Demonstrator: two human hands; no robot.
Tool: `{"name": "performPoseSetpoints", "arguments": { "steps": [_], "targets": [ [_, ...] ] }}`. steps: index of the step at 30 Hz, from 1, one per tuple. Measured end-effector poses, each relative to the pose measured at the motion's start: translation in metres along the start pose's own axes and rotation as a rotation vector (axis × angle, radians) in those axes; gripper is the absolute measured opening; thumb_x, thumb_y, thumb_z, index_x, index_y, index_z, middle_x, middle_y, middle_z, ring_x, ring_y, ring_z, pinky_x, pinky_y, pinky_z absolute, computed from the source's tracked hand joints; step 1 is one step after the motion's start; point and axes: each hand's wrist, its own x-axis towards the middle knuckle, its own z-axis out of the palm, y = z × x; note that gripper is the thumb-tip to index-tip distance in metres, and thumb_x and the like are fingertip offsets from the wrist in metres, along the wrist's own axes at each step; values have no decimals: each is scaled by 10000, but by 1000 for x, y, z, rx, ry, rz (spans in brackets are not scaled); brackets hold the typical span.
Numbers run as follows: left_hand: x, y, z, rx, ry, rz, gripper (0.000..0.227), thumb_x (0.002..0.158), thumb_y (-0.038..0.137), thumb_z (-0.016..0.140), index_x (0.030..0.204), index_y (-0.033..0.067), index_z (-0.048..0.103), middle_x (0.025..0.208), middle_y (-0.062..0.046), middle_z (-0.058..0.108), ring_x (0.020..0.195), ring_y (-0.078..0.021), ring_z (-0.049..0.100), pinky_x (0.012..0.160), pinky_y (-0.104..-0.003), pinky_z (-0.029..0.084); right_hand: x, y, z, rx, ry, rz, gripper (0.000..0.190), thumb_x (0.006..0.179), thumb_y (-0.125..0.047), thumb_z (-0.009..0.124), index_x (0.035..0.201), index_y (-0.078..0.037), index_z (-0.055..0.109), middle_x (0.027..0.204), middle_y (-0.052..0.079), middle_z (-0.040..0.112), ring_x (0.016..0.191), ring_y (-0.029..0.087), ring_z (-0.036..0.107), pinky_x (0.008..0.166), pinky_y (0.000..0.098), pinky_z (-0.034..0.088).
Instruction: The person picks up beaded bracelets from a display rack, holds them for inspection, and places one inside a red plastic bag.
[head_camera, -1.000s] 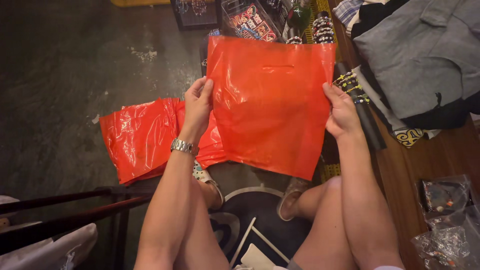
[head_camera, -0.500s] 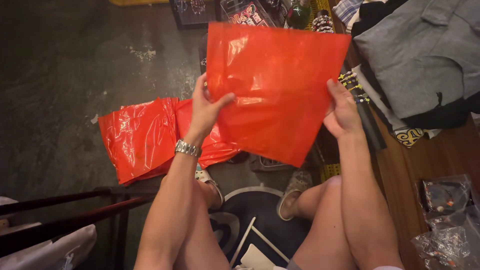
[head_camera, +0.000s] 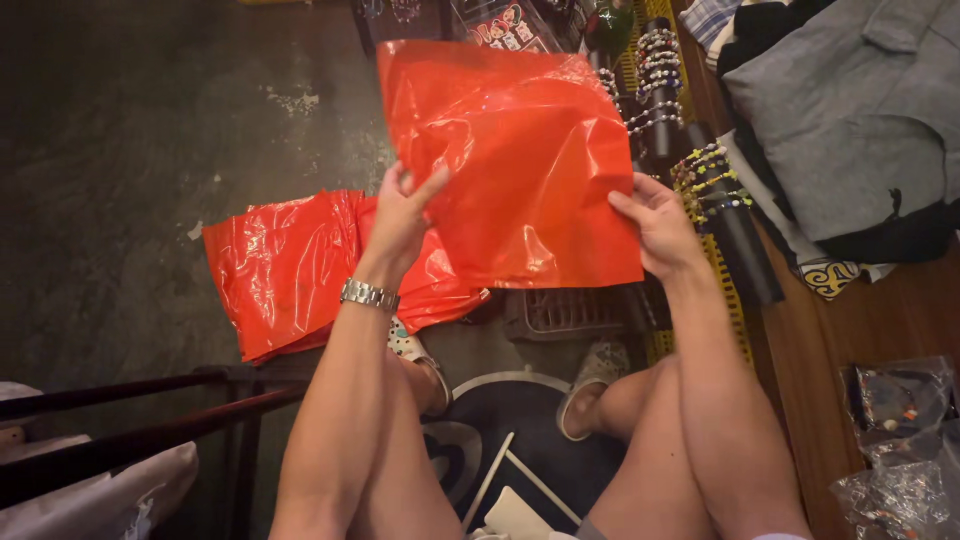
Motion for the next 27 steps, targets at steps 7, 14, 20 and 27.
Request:
{"name": "performPoseSetpoints", "arguments": {
  "steps": [7,14,20,27],
  "targets": [
    [23,-21,-5,151,2,223,711,1057,73,743,1664,65,373,1412,-184,693,1215,-333,743,921,-475,699,-1,-1,35,33,48,-1,301,979,-20,792,1272,-61,738,1099,120,795,999,311,823,887,493,701],
    [73,8,-20,458,24,620,514,1064,3,696,1555,-35,550,1418,-352,670,1353,-485,646,1093,-608,566,43,45,65,74,21,65,459,1010,-27,792,1441,-128,670,1199,173,775,1068,362,808,938,538,691],
    [93,92,-62,523,129,269,566,1108,22,475,1659,121,396,1702,-136,506,1546,-275,547,1269,-426,504,96,63,144,145,-133,-19,738,959,46,767,1604,-189,496,1371,110,754,1153,225,769,1010,432,692],
    [141,70,-215,374,205,136,677,1089,-69,488,1685,216,343,1786,-76,389,1461,-178,656,1134,-292,650,147,180,223,222,-240,44,1280,891,136,812,1776,-403,60,1482,140,743,1170,230,772,992,441,680]
  ]
}}
